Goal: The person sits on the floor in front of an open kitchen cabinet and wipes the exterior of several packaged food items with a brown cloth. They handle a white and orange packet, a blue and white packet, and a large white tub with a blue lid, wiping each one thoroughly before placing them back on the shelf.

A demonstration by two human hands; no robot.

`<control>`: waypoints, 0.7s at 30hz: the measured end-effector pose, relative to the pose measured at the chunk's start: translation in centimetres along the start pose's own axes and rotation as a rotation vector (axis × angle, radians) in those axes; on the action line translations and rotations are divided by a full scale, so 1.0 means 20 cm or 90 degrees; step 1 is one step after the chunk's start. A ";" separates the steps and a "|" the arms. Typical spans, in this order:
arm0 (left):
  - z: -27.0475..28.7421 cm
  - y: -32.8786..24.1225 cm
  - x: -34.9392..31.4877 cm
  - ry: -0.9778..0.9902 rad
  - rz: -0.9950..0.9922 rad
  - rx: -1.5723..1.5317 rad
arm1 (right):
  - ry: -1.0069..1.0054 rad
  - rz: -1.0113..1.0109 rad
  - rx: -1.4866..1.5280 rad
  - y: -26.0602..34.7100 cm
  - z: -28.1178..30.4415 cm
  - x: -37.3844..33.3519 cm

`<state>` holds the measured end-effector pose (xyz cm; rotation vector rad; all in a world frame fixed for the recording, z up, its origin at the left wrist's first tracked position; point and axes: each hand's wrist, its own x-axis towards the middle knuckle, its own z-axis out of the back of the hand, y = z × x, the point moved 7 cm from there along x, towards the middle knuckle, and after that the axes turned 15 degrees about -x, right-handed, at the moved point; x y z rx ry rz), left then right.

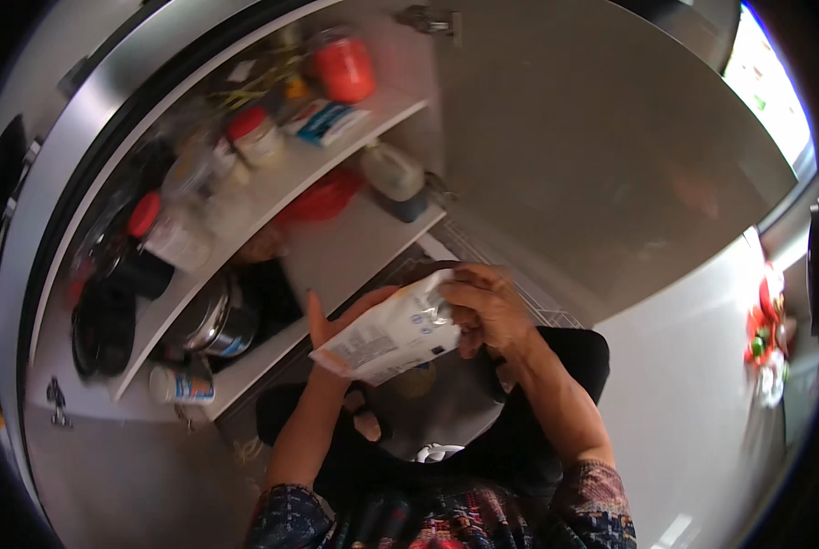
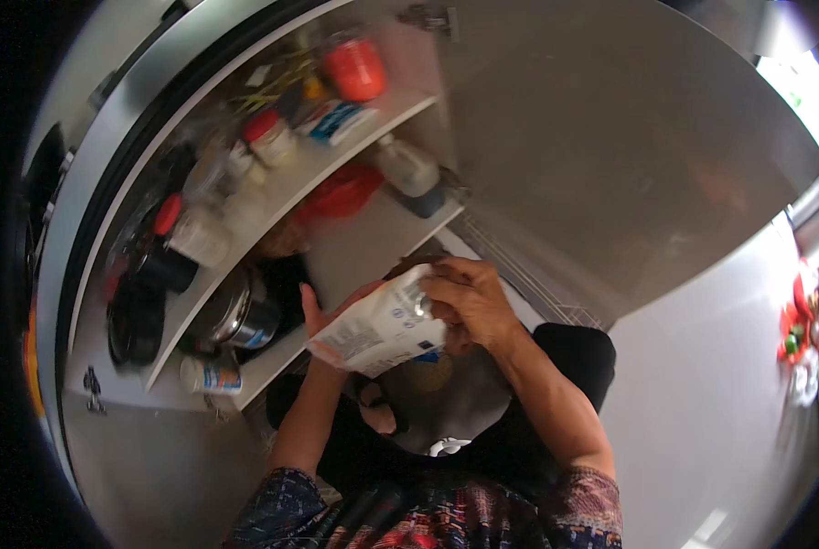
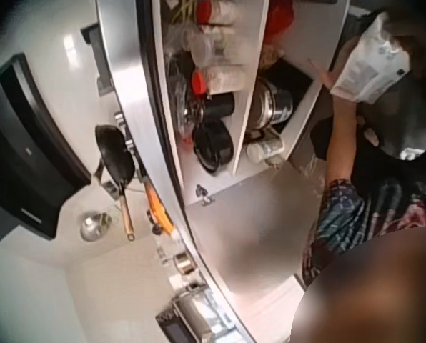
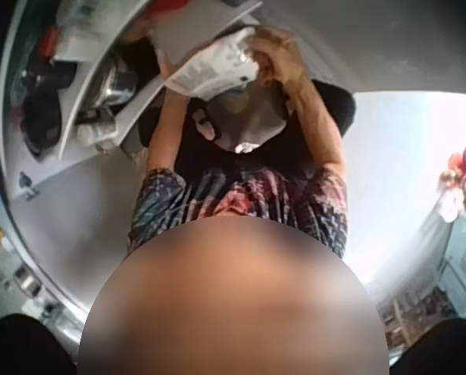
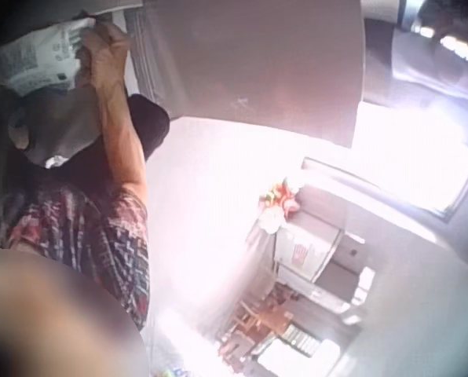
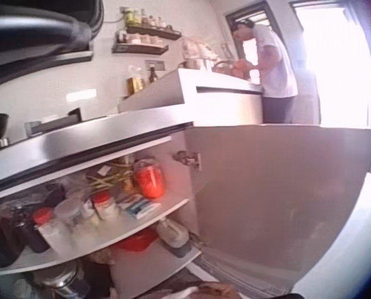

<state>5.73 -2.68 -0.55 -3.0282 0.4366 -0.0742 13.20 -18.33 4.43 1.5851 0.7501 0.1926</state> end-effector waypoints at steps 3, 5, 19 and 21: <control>-0.10 -0.07 -0.02 0.144 -0.024 0.170 | -0.048 0.066 0.078 -0.02 -0.01 0.03; -0.14 -0.12 -0.05 0.122 -0.089 0.348 | -0.051 0.104 0.116 -0.01 0.00 0.05; -0.12 -0.26 -0.08 -0.221 -0.312 0.562 | -0.096 0.211 0.094 0.09 -0.03 0.00; -0.07 -0.31 -0.11 -0.270 -0.394 0.528 | -0.113 0.234 0.074 0.13 -0.03 -0.02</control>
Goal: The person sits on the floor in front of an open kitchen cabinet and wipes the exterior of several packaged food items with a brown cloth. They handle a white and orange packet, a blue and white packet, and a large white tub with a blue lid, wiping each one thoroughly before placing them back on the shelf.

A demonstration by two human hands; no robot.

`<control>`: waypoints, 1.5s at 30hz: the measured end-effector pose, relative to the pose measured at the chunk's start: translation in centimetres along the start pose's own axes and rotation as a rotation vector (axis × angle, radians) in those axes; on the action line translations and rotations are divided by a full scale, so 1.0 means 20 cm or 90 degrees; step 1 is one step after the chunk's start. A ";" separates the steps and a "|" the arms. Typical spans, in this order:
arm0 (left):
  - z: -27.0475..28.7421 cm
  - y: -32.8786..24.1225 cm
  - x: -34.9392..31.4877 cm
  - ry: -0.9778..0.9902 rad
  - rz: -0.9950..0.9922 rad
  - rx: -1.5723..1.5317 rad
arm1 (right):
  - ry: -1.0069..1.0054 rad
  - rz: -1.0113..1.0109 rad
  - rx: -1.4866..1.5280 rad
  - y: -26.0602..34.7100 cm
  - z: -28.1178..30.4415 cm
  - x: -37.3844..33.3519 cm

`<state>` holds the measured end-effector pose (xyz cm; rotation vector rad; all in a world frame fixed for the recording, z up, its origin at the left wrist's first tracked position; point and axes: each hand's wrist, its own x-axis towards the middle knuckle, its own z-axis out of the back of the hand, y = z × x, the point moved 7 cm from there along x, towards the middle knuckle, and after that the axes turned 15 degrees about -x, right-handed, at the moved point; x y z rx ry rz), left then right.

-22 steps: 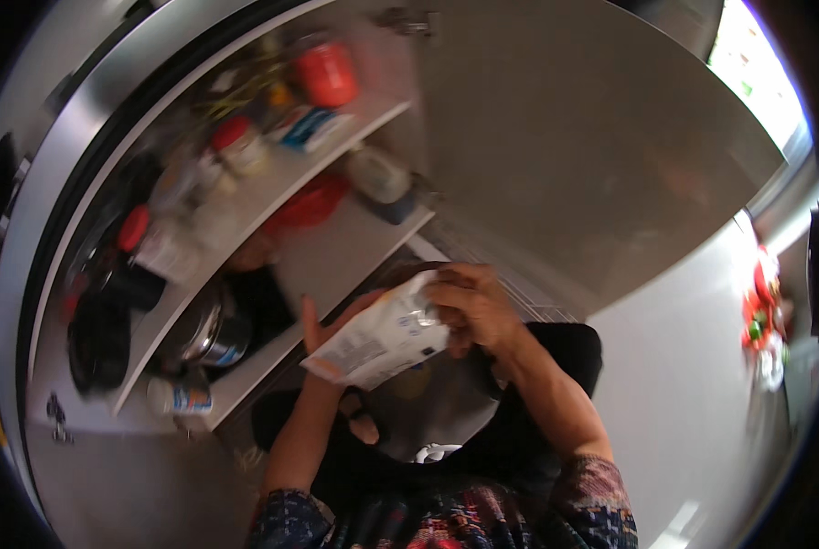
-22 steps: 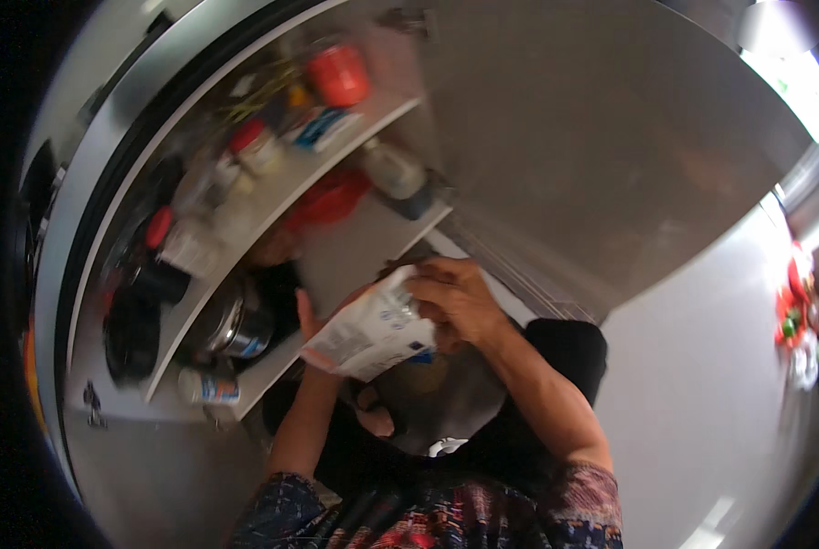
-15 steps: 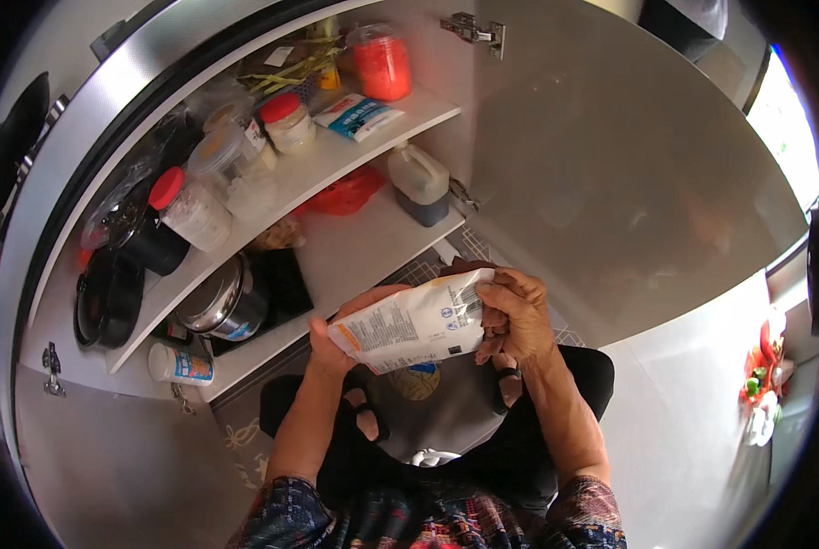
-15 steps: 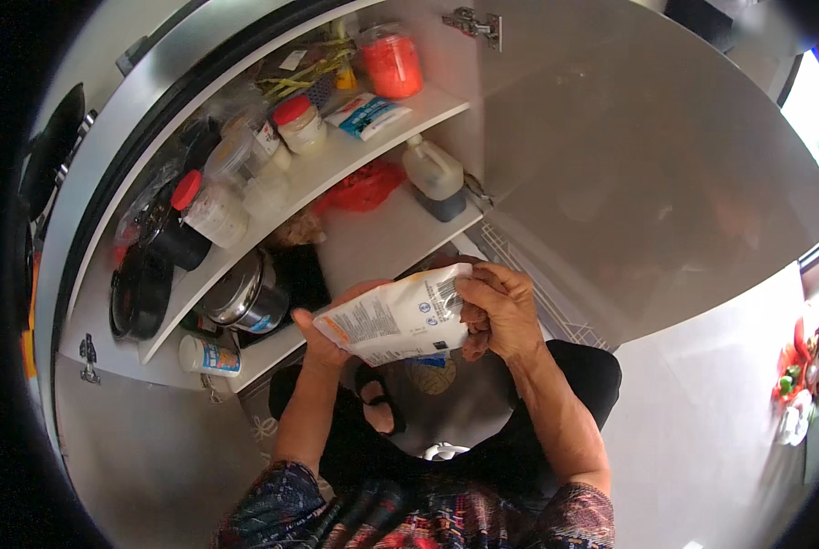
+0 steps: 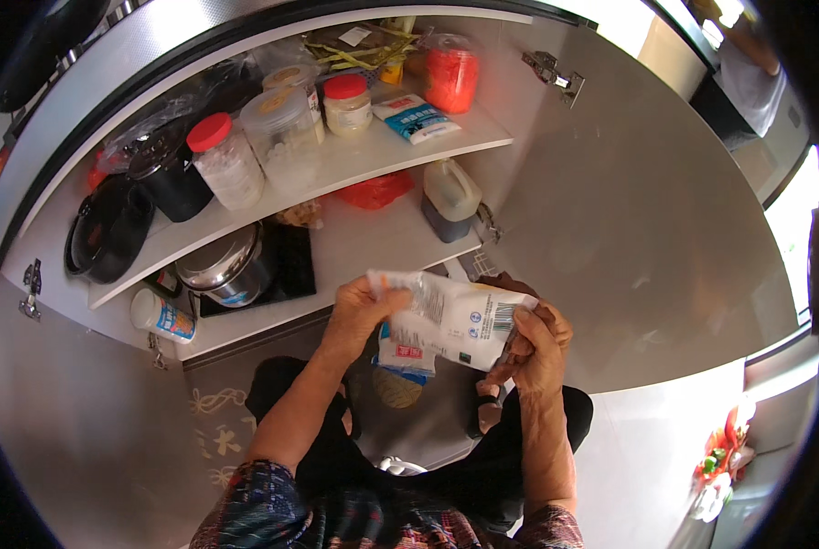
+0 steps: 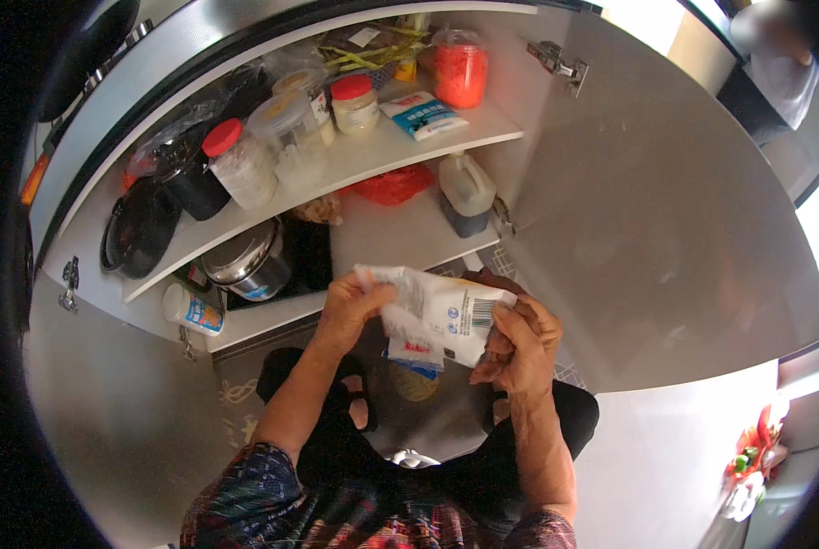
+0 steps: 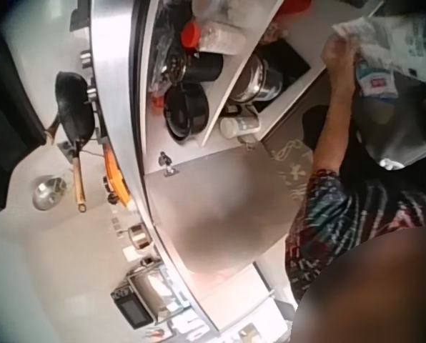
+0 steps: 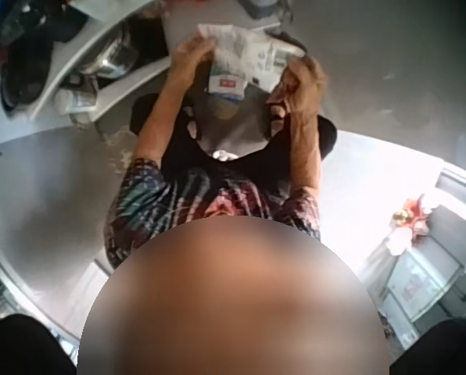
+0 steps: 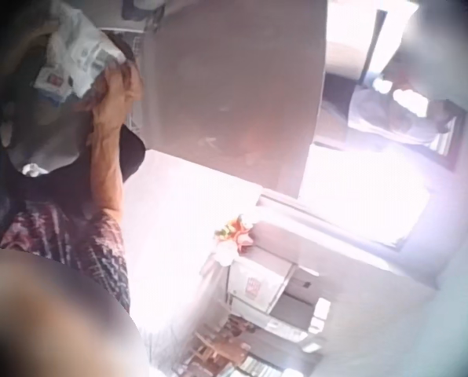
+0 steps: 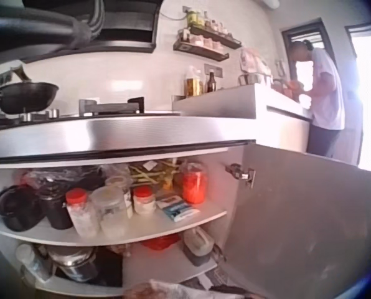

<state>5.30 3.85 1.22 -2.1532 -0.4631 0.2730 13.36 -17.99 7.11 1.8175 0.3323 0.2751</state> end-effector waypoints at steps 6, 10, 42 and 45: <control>0.09 0.15 -0.05 -0.127 0.201 -0.041 | -0.064 0.131 -0.167 0.11 -0.03 -0.06; -0.18 0.27 -0.12 0.086 0.428 -0.316 | -0.001 0.330 -0.446 0.11 -0.12 -0.10; -0.19 0.23 -0.18 0.115 0.345 -0.355 | -0.034 0.414 -0.656 0.01 -0.27 0.12; -0.18 0.25 -0.18 0.082 0.359 -0.426 | -0.050 0.356 -0.596 -0.04 -0.25 0.12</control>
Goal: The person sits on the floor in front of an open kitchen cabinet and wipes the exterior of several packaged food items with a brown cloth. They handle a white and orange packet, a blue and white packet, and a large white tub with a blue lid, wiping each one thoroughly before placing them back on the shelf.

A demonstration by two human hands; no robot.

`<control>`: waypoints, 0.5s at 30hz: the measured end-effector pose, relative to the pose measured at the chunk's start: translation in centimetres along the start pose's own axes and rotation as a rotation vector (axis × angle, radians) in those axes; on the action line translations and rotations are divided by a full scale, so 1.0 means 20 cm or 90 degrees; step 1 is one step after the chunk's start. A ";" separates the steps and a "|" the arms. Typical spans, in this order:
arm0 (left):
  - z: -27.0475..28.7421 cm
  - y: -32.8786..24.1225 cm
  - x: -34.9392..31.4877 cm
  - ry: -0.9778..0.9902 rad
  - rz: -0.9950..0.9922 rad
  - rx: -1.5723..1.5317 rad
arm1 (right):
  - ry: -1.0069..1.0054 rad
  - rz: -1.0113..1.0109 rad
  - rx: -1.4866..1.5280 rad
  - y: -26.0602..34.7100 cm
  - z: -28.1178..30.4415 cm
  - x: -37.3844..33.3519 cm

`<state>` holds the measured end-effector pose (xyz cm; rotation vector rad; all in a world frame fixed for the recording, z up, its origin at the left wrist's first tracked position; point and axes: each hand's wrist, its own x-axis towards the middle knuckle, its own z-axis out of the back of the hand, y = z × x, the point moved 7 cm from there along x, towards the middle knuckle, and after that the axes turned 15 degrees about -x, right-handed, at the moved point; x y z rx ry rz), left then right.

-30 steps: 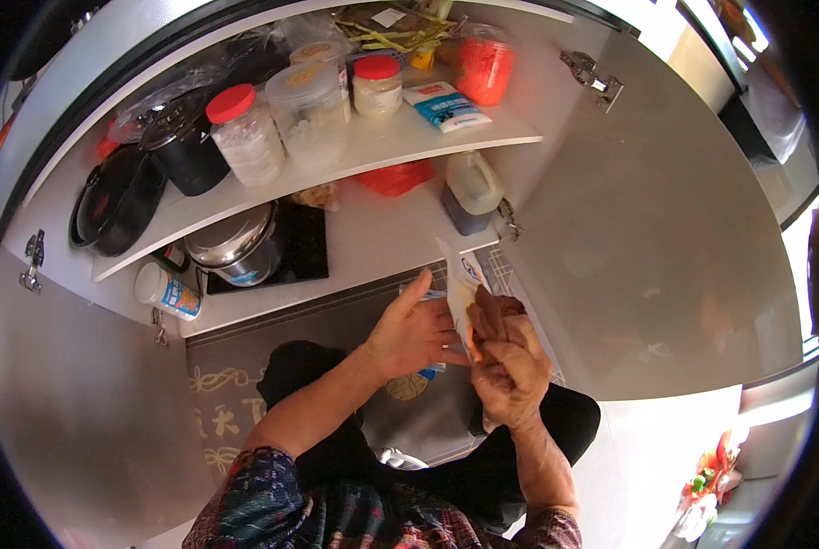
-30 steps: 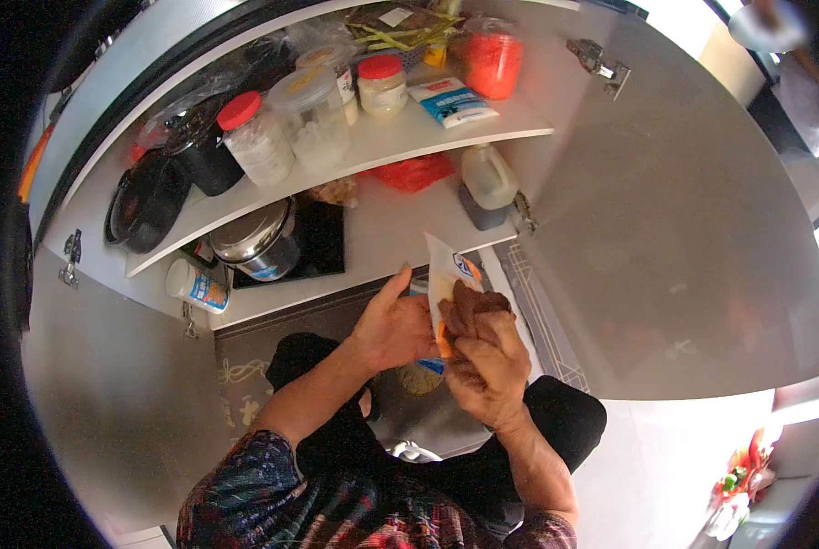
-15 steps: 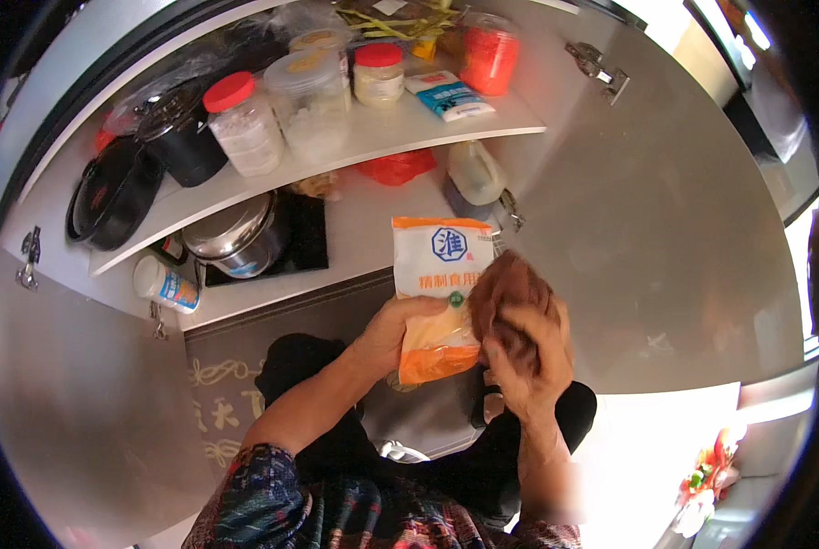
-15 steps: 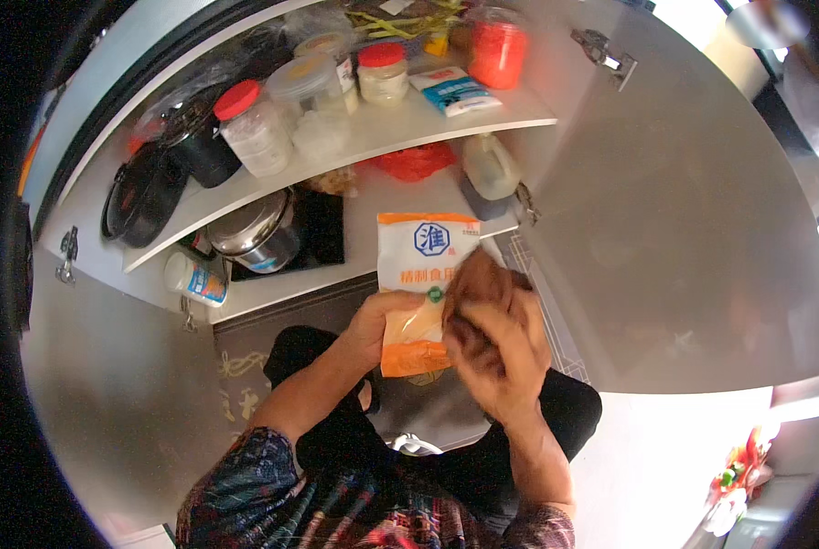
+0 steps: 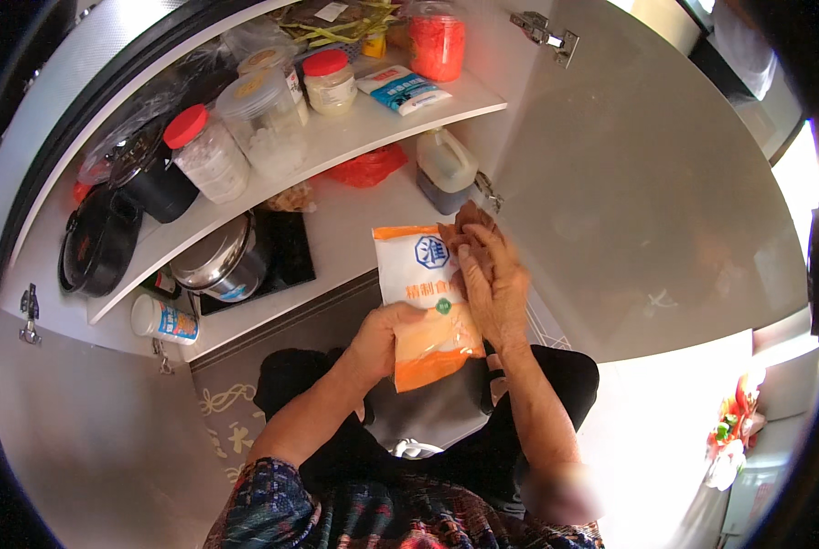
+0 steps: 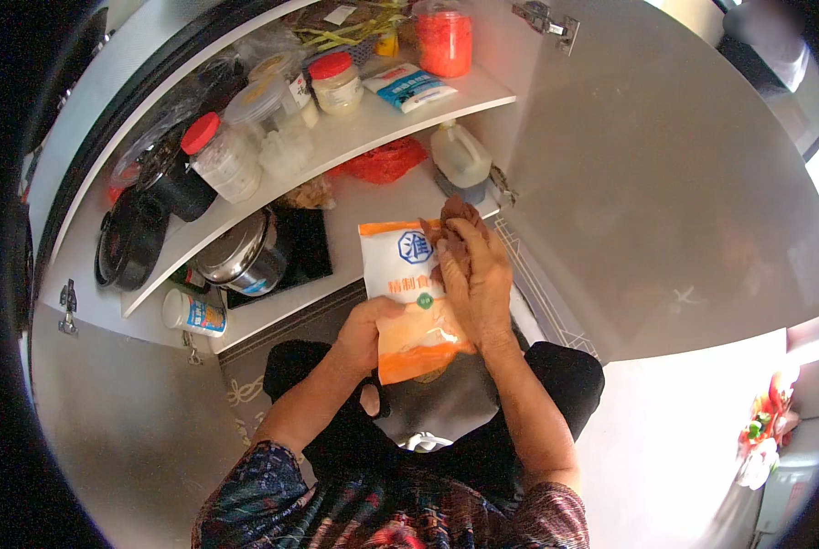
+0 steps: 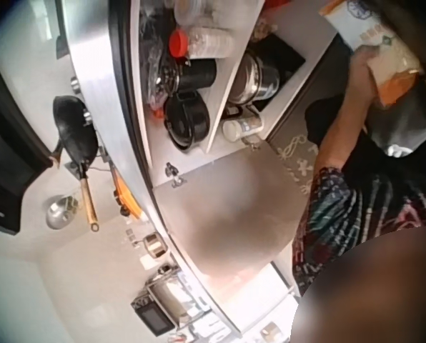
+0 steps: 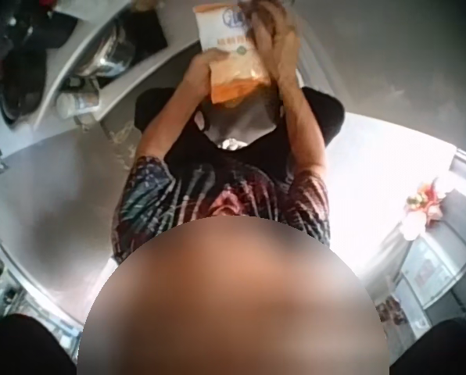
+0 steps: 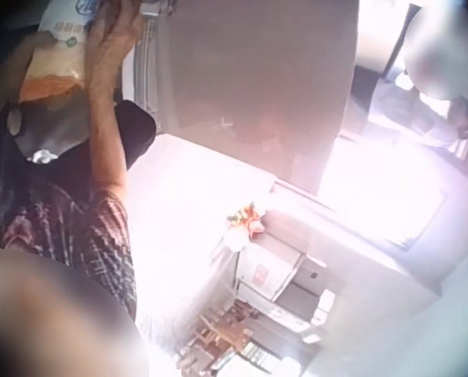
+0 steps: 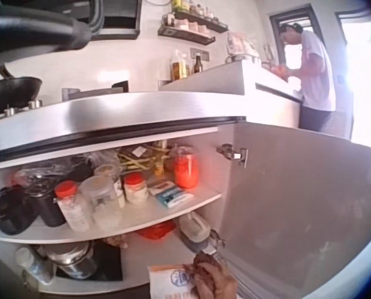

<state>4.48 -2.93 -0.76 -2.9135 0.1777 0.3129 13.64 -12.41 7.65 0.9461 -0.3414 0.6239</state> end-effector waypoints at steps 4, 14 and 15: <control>0.01 -0.07 0.02 0.002 -0.089 -0.057 | 0.066 0.023 -0.058 0.04 -0.05 -0.08; -0.04 -0.16 0.03 0.048 -0.126 -0.084 | 0.146 0.426 -0.192 0.37 -0.09 -0.31; -0.04 -0.15 0.03 0.065 -0.128 -0.107 | 0.161 0.423 -0.180 0.38 -0.09 -0.29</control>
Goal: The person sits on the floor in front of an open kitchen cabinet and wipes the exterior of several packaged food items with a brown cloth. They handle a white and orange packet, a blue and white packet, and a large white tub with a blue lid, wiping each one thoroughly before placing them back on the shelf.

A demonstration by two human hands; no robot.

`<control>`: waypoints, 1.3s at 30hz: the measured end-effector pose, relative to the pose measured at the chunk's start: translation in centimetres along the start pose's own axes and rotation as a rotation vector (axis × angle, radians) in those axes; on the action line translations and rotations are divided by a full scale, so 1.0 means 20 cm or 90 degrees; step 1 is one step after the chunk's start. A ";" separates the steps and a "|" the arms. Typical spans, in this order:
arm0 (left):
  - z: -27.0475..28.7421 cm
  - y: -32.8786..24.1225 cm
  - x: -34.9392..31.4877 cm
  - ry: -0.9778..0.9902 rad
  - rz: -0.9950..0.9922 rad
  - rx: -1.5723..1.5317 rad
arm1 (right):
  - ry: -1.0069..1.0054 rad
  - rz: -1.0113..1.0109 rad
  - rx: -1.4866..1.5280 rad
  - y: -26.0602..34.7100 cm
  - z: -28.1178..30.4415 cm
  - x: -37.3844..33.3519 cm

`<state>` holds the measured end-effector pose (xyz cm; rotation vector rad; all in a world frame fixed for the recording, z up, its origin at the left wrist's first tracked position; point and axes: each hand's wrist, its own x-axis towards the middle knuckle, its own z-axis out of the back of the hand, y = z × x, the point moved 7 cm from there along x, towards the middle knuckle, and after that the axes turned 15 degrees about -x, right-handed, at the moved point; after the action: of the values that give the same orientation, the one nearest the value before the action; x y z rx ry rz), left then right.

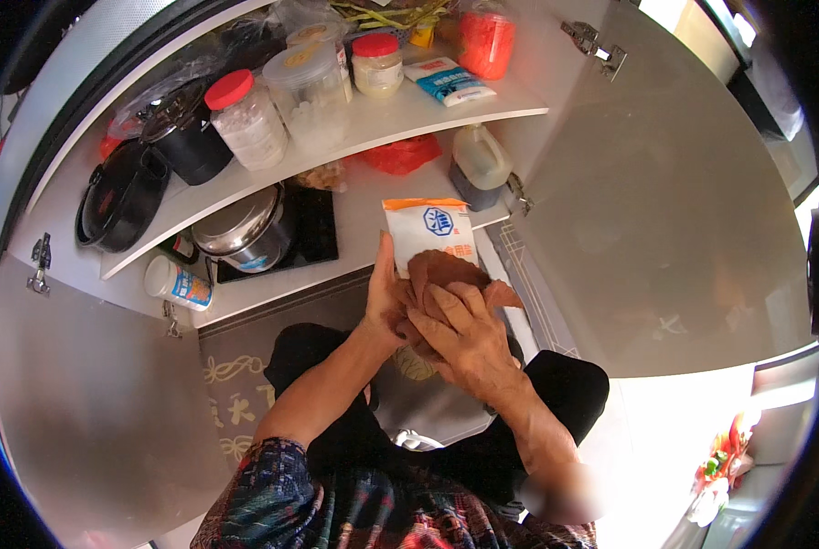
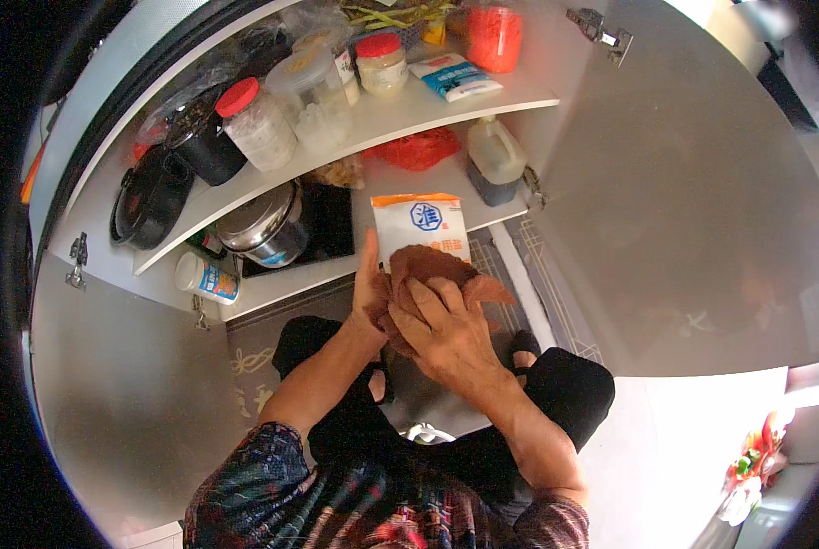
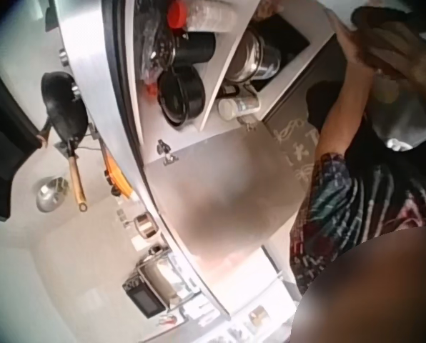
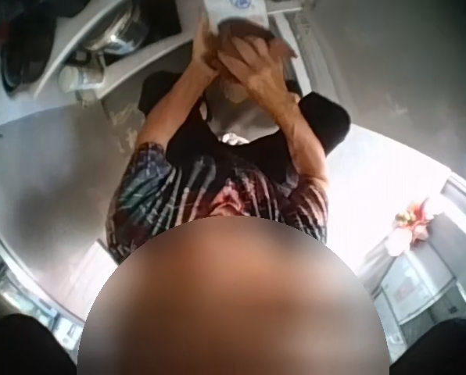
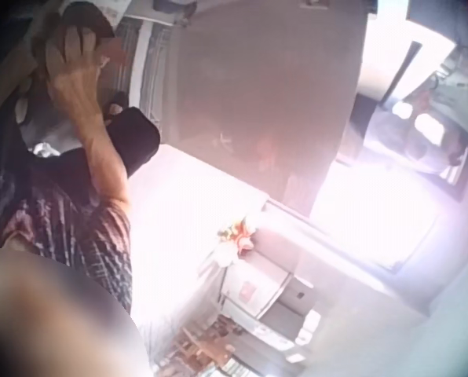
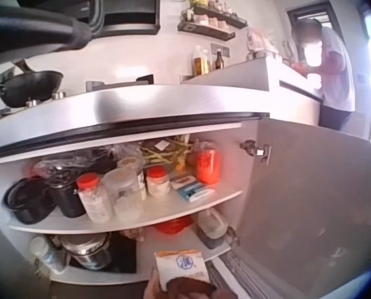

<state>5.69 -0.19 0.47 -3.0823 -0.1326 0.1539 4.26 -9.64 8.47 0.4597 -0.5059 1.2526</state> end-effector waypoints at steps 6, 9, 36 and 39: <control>-0.10 0.03 -0.03 0.088 0.042 -0.044 | 0.059 0.090 0.053 0.06 0.03 0.07; -0.17 0.06 -0.04 0.148 0.103 -0.129 | 0.067 0.117 0.056 0.09 0.02 0.05; 0.10 0.08 -0.03 -0.001 0.153 0.036 | -0.055 -0.707 0.900 -0.46 -0.23 -0.23; 0.10 0.07 0.00 -0.094 0.106 0.126 | -0.090 -0.737 0.941 -0.49 -0.29 -0.26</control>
<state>5.52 -1.59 -1.67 -2.8800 0.1260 0.3775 13.23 -12.82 0.24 1.7606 0.6698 0.2264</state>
